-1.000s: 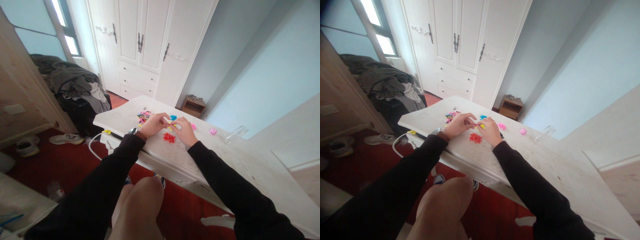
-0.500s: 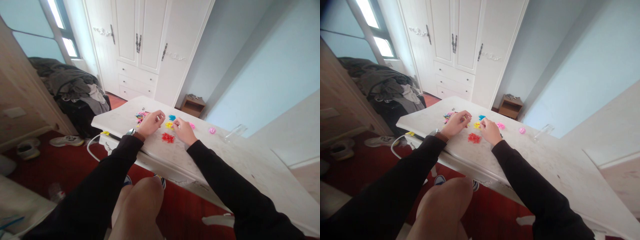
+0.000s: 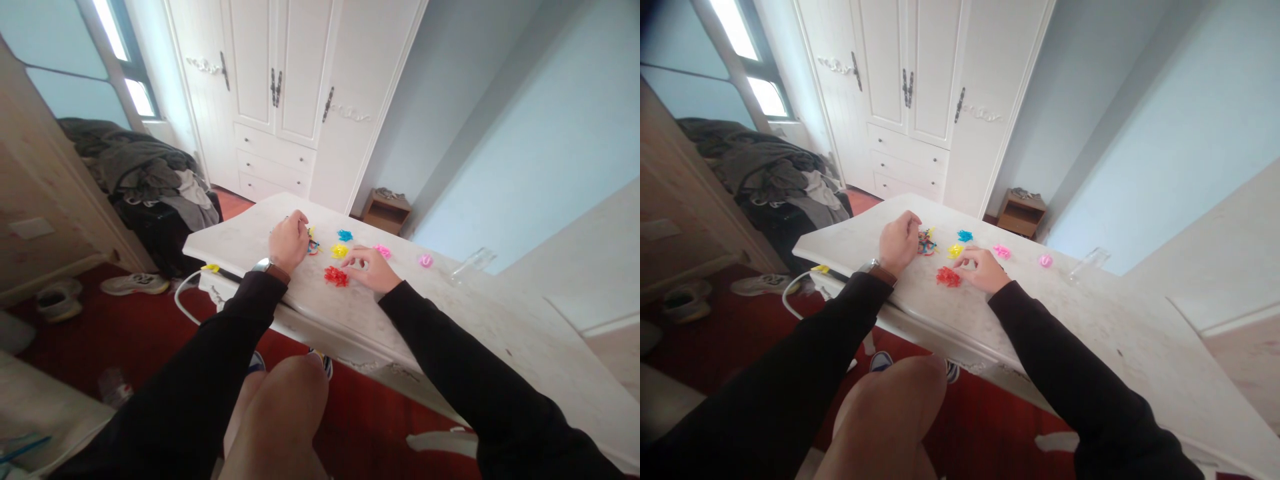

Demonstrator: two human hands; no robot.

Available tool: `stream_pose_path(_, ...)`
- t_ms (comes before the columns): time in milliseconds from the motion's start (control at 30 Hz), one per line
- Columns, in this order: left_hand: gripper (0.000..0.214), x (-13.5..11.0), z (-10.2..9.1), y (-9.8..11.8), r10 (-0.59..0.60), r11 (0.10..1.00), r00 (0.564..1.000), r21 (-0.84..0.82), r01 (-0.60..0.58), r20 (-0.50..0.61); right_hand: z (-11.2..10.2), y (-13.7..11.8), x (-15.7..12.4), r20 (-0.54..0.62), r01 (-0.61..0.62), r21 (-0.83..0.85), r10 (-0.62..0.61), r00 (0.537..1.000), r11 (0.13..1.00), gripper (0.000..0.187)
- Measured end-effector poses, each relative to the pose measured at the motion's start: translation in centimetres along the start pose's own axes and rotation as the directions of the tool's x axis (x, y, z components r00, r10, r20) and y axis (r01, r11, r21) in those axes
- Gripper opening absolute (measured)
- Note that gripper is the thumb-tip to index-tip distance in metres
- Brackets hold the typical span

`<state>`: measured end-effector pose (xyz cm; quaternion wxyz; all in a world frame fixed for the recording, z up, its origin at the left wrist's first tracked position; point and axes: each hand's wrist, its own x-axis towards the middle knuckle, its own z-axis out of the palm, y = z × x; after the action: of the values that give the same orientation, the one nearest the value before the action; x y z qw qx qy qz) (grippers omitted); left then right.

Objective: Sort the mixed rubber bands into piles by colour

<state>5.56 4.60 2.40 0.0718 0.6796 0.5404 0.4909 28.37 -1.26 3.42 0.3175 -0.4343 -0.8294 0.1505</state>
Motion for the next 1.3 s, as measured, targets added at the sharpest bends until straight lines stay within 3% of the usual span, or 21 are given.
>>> stream_pose_path(67, 0.025, 0.1, 0.2, -0.1, 0.016, 1.0, 1.0, 0.001, -0.016, 0.024, 0.3, -0.2, 0.1, -0.058, 0.01, -0.022, -0.011, 0.998, 1.0, 0.007)
stream_pose_path(133, 0.021, 0.2, 0.6, -0.3, 0.063, 0.998, 0.991, -0.017, -0.062, 0.118, 0.7, -0.5, 0.2, -0.126, 0.013, -0.027, -0.016, 0.992, 1.0, 0.008)
stream_pose_path(233, 0.012, 0.1, 1.2, -0.6, 0.185, 0.983, 0.945, -0.029, -0.184, 0.27, 1.2, -0.8, 0.3, -0.198, 0.007, -0.031, -0.013, 0.98, 1.0, 0.009)
stream_pose_path(333, 0.017, -0.3, 1.5, -0.8, 0.261, 0.961, 0.912, 0.001, -0.275, 0.317, 1.5, -0.7, 0.3, -0.209, -0.008, -0.032, 0.001, 0.978, 0.999, 0.008)
stream_pose_path(767, 0.016, -0.1, 2.2, -1.7, 0.194, 0.97, 0.932, 0.08, -0.229, 0.307, 1.6, -0.6, 0.3, -0.184, -0.022, -0.037, 0.014, 0.983, 0.999, 0.009)
stream_pose_path(1300, 0.022, 0.3, 1.7, -1.0, 0.189, 0.982, 0.96, -0.018, -0.19, 0.206, 1.7, -0.6, 0.4, -0.176, -0.017, -0.033, 0.011, 0.984, 0.999, 0.01)
